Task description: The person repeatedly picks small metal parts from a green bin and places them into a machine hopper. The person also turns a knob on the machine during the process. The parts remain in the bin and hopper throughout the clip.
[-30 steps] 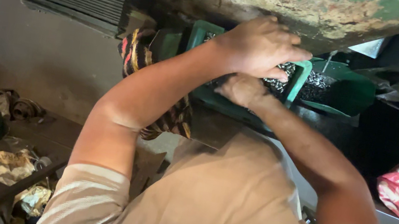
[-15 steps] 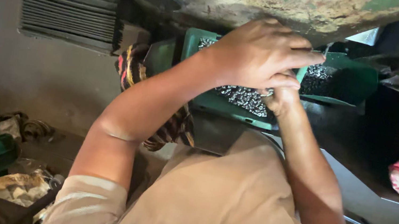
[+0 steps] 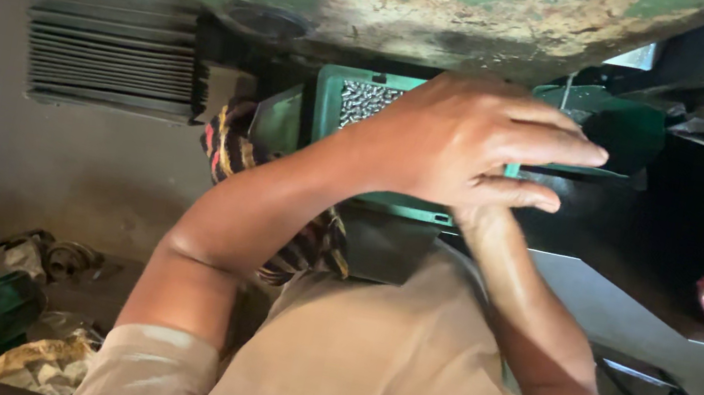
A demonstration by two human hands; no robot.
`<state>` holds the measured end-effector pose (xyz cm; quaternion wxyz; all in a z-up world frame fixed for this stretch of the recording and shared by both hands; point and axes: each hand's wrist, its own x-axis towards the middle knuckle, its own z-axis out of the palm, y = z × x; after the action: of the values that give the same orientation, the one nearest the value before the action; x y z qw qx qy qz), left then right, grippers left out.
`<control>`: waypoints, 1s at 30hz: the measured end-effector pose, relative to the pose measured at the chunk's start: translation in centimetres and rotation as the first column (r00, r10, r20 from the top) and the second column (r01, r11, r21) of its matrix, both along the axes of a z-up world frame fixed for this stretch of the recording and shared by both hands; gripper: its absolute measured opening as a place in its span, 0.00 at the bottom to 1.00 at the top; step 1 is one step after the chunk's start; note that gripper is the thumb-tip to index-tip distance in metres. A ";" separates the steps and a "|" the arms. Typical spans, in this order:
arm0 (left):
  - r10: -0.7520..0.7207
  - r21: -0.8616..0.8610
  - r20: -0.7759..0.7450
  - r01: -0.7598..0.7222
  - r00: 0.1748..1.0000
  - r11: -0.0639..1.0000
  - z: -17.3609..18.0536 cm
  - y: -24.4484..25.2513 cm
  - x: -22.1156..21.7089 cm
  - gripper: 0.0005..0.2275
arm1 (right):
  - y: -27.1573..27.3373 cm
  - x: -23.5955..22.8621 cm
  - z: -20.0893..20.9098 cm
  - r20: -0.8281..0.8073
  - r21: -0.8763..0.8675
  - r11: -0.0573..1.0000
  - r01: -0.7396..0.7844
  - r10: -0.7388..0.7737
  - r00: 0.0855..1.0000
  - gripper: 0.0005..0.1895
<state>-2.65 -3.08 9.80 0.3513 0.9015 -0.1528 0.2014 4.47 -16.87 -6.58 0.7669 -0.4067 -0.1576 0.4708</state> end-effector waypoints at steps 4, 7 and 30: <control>-0.012 -0.047 0.028 0.014 1.000 0.999 0.1 0.1 -0.1 0.18 | -0.4 -0.3 -1.7 -0.237 0.117 0.993 0.034 -0.005 0.971 0.32; 0.036 -0.052 -0.047 -0.039 0.998 0.998 0.5 0.2 -0.1 0.18 | 0.1 -0.1 -2.4 -0.377 0.132 0.991 -0.004 0.054 0.925 0.33; 0.153 0.119 -0.006 -0.151 0.988 0.981 -1.2 1.3 1.0 0.17 | -4.1 7.8 -2.9 -0.479 -0.047 0.994 -0.100 0.065 0.875 0.10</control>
<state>-1.66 -1.83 8.61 0.2820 0.9313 -0.0924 0.2114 12.30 -20.93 -9.52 0.7464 -0.2982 0.0354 0.5938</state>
